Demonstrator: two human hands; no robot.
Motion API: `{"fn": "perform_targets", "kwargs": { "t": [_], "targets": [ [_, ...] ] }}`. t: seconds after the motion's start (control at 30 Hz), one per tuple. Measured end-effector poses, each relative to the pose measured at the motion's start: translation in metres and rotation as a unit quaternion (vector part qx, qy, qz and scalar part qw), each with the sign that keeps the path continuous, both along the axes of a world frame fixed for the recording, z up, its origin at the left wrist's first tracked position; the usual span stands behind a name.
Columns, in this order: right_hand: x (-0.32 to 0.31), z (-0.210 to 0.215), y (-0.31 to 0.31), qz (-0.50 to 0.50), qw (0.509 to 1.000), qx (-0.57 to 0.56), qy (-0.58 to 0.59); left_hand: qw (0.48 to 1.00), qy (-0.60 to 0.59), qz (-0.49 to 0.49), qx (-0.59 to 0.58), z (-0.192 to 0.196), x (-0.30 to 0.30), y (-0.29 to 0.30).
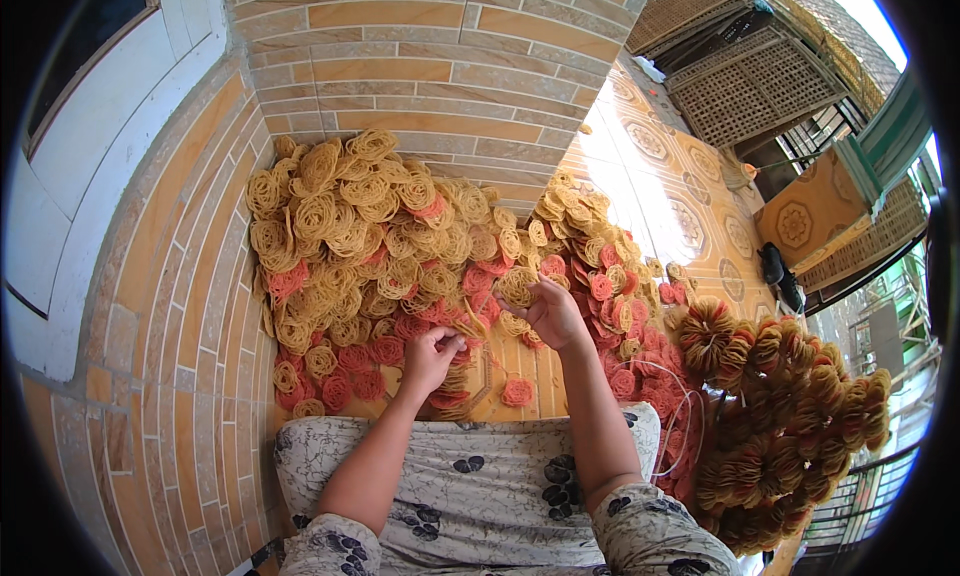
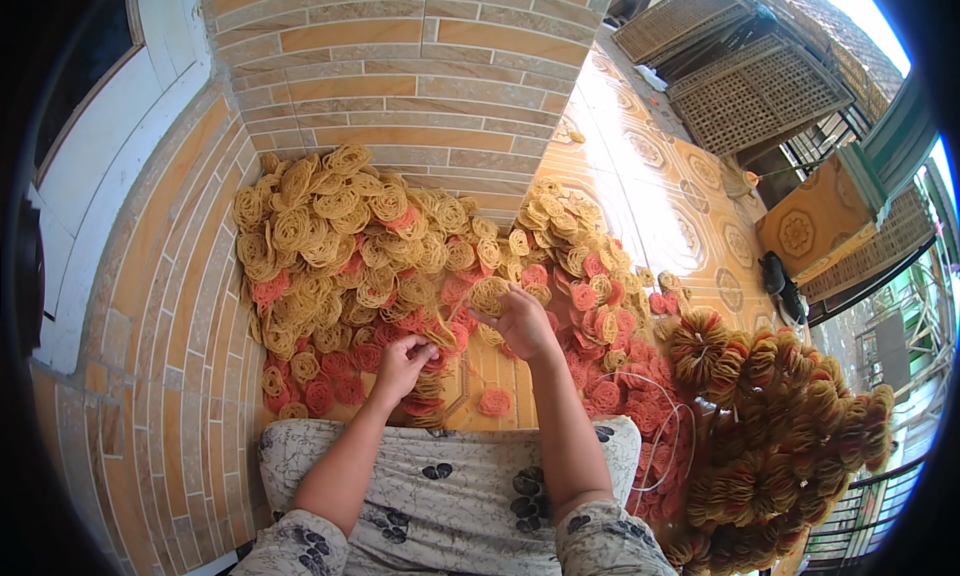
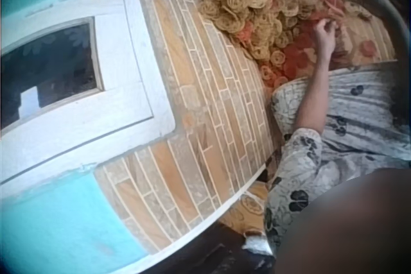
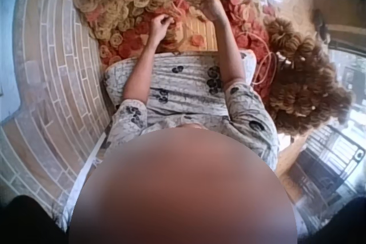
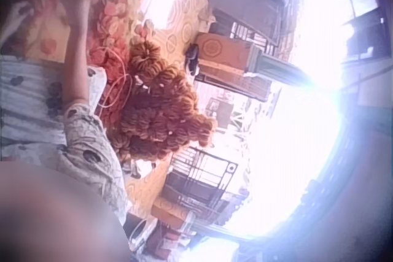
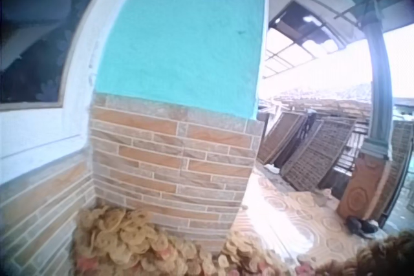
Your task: The person sits on the floor and assembles decorative flower-like items by threading a white string through them. They pick up individual items from a large pile, thread the string through each one, and place the assembled items into a growing bundle.
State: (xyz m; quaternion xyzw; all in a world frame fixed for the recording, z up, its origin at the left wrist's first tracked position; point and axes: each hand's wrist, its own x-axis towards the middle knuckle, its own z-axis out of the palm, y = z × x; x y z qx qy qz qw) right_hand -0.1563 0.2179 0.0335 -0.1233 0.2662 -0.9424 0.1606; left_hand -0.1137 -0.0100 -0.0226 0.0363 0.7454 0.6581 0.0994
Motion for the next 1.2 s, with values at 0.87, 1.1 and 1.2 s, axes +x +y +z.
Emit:
{"fn": "perform_targets", "kwargs": {
  "t": [0.87,1.1,1.2],
  "targets": [
    [0.001,0.009,-0.015,-0.188,0.889,0.409,-0.079,1.0,0.004,0.001,0.005,0.004,0.0,-0.001],
    [0.0,-0.002,-0.017,-0.175,0.888,0.42,-0.073,0.999,0.028,-0.009,-0.023,0.012,0.003,0.002],
    [0.001,-0.001,-0.019,-0.165,0.896,0.409,-0.061,0.999,0.026,-0.012,-0.027,0.014,0.004,0.001]
  ]
}}
